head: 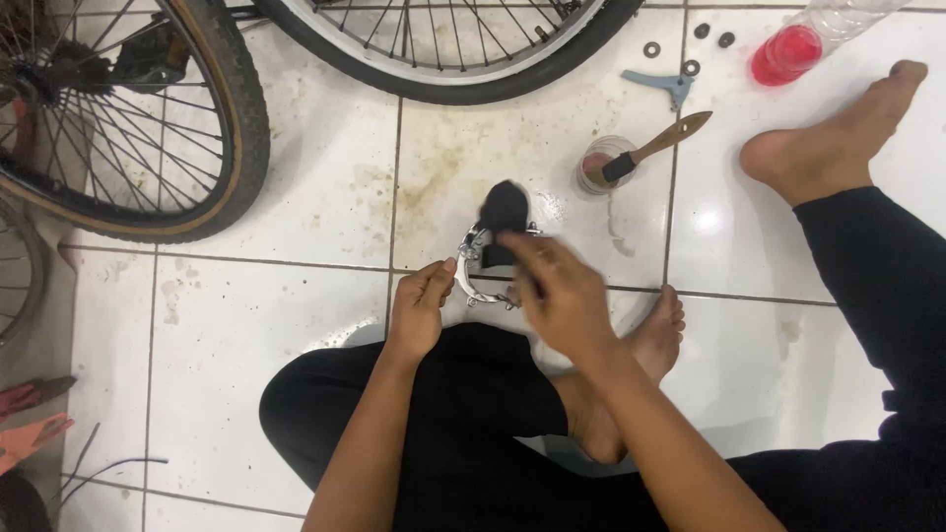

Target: Cleaning and polishing a bicycle brake caliper using a cloth and a brush with cleaning solution.

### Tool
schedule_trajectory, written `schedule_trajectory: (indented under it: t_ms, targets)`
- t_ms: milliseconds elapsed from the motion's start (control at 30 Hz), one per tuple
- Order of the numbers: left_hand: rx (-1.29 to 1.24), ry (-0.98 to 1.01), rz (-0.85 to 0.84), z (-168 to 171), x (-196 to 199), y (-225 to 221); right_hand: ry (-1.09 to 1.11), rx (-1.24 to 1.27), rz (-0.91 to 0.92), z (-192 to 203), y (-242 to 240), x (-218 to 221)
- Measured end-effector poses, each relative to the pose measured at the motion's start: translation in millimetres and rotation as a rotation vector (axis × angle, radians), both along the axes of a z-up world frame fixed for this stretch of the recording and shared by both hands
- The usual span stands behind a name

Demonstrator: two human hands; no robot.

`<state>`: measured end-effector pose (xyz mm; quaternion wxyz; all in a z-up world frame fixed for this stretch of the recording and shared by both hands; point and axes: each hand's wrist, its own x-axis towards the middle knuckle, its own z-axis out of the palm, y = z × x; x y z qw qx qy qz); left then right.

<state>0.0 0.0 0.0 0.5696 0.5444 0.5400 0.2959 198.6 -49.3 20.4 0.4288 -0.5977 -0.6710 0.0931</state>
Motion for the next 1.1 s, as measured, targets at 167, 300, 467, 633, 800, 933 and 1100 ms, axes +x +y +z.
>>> schedule_trajectory:
  t_ms: [167, 300, 467, 633, 800, 933, 1100]
  targets:
    - [0.019, -0.046, -0.008, 8, 2, -3, 0.233, 0.119, -0.108, 35, 5, -5]
    - [0.029, -0.074, -0.015, 0, 0, -3, -0.122, 0.014, 0.022, 12, 0, -19]
    - [0.051, -0.03, -0.032, 14, -6, -11, 0.181, -0.161, 0.079, 28, -3, -21]
    - [0.045, -0.071, -0.025, 19, -3, -23, 0.265, -0.009, -0.118, 50, -8, -25]
    - [0.064, -0.053, -0.021, 37, -6, -32, 0.175, -0.145, -0.021, 41, -22, -47]
    - [0.065, -0.081, 0.004, 48, -6, -35, 0.367, -0.104, -0.017, 58, -20, -47]
    - [0.061, -0.1, 0.015, 51, -7, -41, 0.226, -0.064, -0.099, 76, -24, -58]
